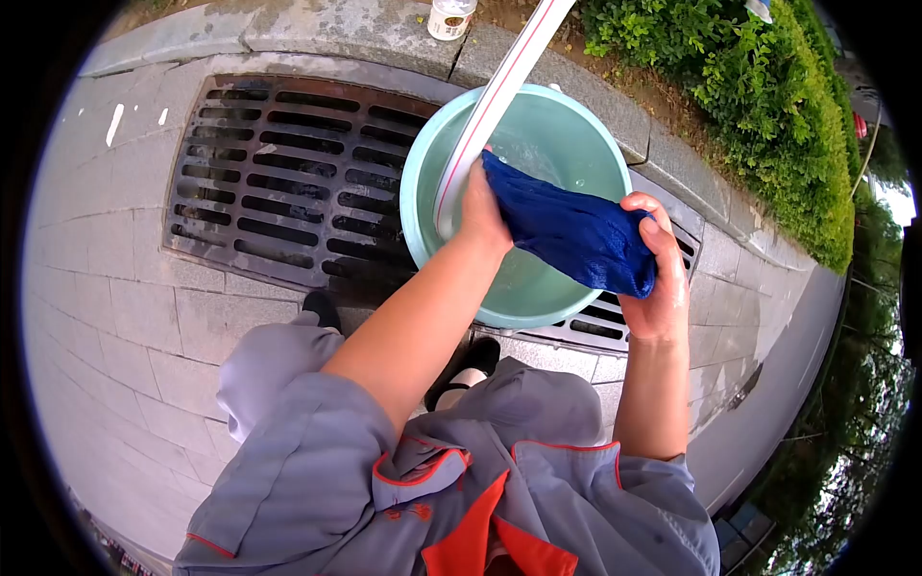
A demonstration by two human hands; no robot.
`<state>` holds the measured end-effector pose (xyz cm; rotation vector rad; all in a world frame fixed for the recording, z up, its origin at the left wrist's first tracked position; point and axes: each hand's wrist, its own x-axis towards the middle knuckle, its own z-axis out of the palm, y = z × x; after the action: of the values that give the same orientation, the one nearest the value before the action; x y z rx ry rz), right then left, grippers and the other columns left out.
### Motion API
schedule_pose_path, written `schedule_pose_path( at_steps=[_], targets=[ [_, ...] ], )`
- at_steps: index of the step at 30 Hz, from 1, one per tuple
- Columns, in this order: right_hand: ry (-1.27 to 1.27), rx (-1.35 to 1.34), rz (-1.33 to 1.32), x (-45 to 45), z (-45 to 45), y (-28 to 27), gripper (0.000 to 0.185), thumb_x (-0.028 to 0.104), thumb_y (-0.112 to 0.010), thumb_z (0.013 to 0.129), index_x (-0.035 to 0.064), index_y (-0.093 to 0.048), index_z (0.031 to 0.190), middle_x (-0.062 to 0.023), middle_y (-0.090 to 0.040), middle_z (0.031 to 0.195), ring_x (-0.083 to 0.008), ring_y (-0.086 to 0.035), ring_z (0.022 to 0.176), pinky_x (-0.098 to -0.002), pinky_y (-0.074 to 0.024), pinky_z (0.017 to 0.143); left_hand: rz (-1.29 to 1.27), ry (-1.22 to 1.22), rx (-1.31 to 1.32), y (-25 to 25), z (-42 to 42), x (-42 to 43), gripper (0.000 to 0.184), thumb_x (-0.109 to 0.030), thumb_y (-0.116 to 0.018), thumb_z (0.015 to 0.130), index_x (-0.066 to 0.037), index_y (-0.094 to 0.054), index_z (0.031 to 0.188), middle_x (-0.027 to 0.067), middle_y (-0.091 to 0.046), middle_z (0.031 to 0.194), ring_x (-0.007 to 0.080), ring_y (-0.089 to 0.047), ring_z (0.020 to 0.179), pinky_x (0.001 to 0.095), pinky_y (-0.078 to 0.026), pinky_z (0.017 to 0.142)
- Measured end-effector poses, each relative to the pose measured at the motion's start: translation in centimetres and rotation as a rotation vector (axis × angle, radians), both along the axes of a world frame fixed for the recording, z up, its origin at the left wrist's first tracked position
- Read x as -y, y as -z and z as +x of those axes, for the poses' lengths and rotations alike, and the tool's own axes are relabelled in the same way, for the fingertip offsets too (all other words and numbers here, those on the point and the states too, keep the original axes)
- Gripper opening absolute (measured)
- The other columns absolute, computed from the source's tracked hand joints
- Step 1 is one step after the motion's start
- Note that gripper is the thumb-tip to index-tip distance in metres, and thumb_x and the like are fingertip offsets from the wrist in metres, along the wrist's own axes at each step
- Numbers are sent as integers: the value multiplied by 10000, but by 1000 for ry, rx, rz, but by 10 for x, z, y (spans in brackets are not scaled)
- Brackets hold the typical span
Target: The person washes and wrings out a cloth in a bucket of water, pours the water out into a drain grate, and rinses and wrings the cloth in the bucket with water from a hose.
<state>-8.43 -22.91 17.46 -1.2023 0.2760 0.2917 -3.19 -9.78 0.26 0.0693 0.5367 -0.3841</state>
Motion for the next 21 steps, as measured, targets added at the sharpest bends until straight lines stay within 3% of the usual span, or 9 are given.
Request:
schedule_pose_path(
  at_steps=[3,4,8,11,12,16,19,20,21],
  targets=[
    [-131,379,-689,-19,-3,48,285,217,-613,852,75,-608,1099,-167,-495,1241,-264,-480,1171,-383,-416,976,-109,54,53,13,-1,10,308,-289,-527,955,-90,-550,1189,77,-610,1120,216,-605,984,384,-514,859],
    [-154,485,-903,-32,-7,68,297,237,-642,835,93,-622,1093,-173,-486,1219,-300,-473,1161,-401,-422,964,-5,93,-7,-18,-8,4,264,-274,-579,936,-104,-558,1138,63,-608,1058,199,-605,928,359,-524,806],
    [-147,643,-1379,-63,-10,94,297,303,-713,789,138,-655,1028,-158,-494,1102,-368,-499,1060,-446,-479,846,-72,189,2,-4,-24,3,358,-468,-564,936,-112,-567,899,49,-600,839,182,-595,759,332,-525,689],
    [-162,617,-1458,-64,-4,97,256,309,-717,778,126,-661,948,-145,-502,1065,-360,-529,991,-460,-504,737,-59,242,32,4,-23,6,434,-531,-620,878,-104,-550,894,42,-577,825,182,-593,723,343,-526,662],
    [-113,694,-1482,-63,0,101,200,302,-678,813,116,-652,882,-135,-546,993,-346,-580,875,-449,-510,652,-45,271,-77,5,-21,6,405,-481,-612,903,-80,-562,883,55,-584,801,184,-591,713,344,-515,660],
    [-153,626,-1429,-52,15,111,218,279,-564,898,87,-637,825,-130,-588,805,-351,-600,650,-461,-503,602,148,110,-64,9,-25,16,271,-313,-568,931,-60,-583,834,65,-593,750,186,-580,645,352,-485,597],
    [-177,572,-1335,-35,34,131,298,314,-512,930,60,-628,825,-154,-607,799,-384,-601,672,-471,-501,630,213,89,-177,1,-20,17,247,-275,-554,917,-55,-585,810,50,-579,739,180,-558,607,354,-462,570],
    [-203,224,-1258,-32,46,134,397,363,-445,965,32,-633,853,-194,-634,827,-412,-608,704,-468,-498,666,432,174,-225,-4,-16,14,244,-261,-554,896,-36,-578,805,39,-564,724,175,-546,585,347,-445,562],
    [-230,-38,-1060,-20,63,159,481,412,-398,984,0,-645,969,-229,-653,968,-423,-630,833,-435,-495,759,550,201,-186,6,-14,12,306,-312,-558,930,-12,-604,898,80,-619,852,178,-613,749,331,-499,681]
  ],
)
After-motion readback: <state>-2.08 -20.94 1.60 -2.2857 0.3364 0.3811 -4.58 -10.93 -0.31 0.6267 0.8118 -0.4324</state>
